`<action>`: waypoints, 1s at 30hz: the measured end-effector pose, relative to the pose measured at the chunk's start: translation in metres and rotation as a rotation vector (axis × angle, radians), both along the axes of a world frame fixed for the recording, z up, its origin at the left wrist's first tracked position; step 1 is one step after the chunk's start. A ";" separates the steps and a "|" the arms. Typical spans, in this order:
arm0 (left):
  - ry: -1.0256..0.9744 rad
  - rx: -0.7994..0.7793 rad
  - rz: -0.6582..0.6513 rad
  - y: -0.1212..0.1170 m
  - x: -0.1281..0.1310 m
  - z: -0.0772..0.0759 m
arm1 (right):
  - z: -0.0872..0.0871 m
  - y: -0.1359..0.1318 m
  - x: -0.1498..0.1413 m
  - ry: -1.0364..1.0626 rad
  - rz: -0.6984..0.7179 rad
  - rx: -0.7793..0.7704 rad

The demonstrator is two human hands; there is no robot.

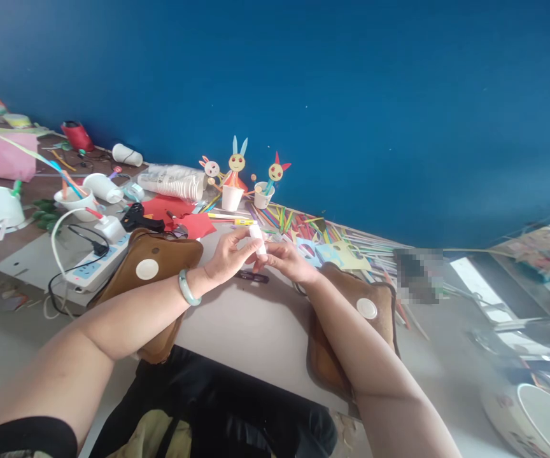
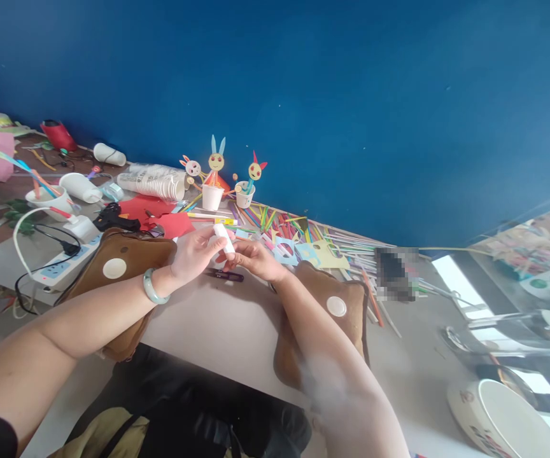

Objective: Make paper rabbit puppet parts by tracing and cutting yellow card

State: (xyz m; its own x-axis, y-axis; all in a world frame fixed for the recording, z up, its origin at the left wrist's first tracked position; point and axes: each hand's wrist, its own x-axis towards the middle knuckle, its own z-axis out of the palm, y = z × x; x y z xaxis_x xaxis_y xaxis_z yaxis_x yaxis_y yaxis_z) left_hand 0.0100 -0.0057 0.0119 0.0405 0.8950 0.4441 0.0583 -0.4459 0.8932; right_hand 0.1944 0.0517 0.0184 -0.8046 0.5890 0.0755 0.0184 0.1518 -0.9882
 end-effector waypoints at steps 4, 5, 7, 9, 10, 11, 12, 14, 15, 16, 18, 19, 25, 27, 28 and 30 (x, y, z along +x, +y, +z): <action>-0.010 0.042 0.054 0.002 0.000 0.000 | -0.007 -0.002 -0.006 0.163 -0.212 -0.045; -0.024 0.047 0.046 0.002 0.000 0.000 | -0.007 -0.002 -0.006 0.165 -0.225 -0.048; -0.064 0.037 -0.023 0.001 0.000 0.001 | -0.007 -0.002 -0.005 0.133 -0.183 -0.050; -0.093 -0.002 -0.120 -0.001 0.001 0.003 | -0.006 0.000 -0.001 0.105 -0.066 -0.068; -0.099 -0.019 -0.149 -0.003 0.001 0.004 | -0.006 0.001 0.000 0.102 -0.002 -0.087; -0.097 -0.027 -0.158 -0.004 0.001 0.005 | -0.006 0.001 0.001 0.104 0.053 -0.111; -0.089 -0.026 -0.144 -0.005 0.002 0.006 | -0.006 0.002 0.002 0.107 0.088 -0.135; -0.070 -0.003 -0.081 -0.006 0.001 0.008 | -0.006 0.001 0.001 0.127 0.090 -0.160; -0.059 0.010 -0.054 -0.006 0.001 0.009 | -0.006 0.000 0.000 0.139 0.061 -0.155; -0.049 0.022 -0.032 -0.006 0.001 0.010 | -0.006 -0.001 -0.001 0.154 0.014 -0.140; -0.040 0.037 -0.020 -0.006 0.000 0.011 | -0.006 -0.003 -0.003 0.171 -0.079 -0.097; -0.048 0.031 -0.045 -0.006 0.000 0.012 | -0.007 -0.003 -0.004 0.166 -0.097 -0.078; -0.056 -0.055 -0.171 -0.010 0.002 0.009 | 0.000 0.000 0.004 -0.005 0.210 -0.096; -0.018 -0.020 -0.097 -0.009 0.002 0.007 | 0.014 0.002 0.013 -0.178 0.180 0.044; -0.009 0.000 -0.077 -0.008 0.002 0.006 | 0.023 0.003 0.019 -0.270 0.089 0.191; 0.011 0.031 -0.063 -0.005 0.002 0.005 | 0.043 0.005 0.033 -0.331 -0.323 0.589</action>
State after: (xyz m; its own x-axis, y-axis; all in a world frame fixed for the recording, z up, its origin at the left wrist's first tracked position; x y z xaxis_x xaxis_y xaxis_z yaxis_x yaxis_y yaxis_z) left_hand 0.0116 -0.0108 0.0172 0.1016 0.8766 0.4704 0.0391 -0.4760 0.8786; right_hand 0.2277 0.0565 0.0618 -0.6342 0.7364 0.2356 0.4338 0.5912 -0.6799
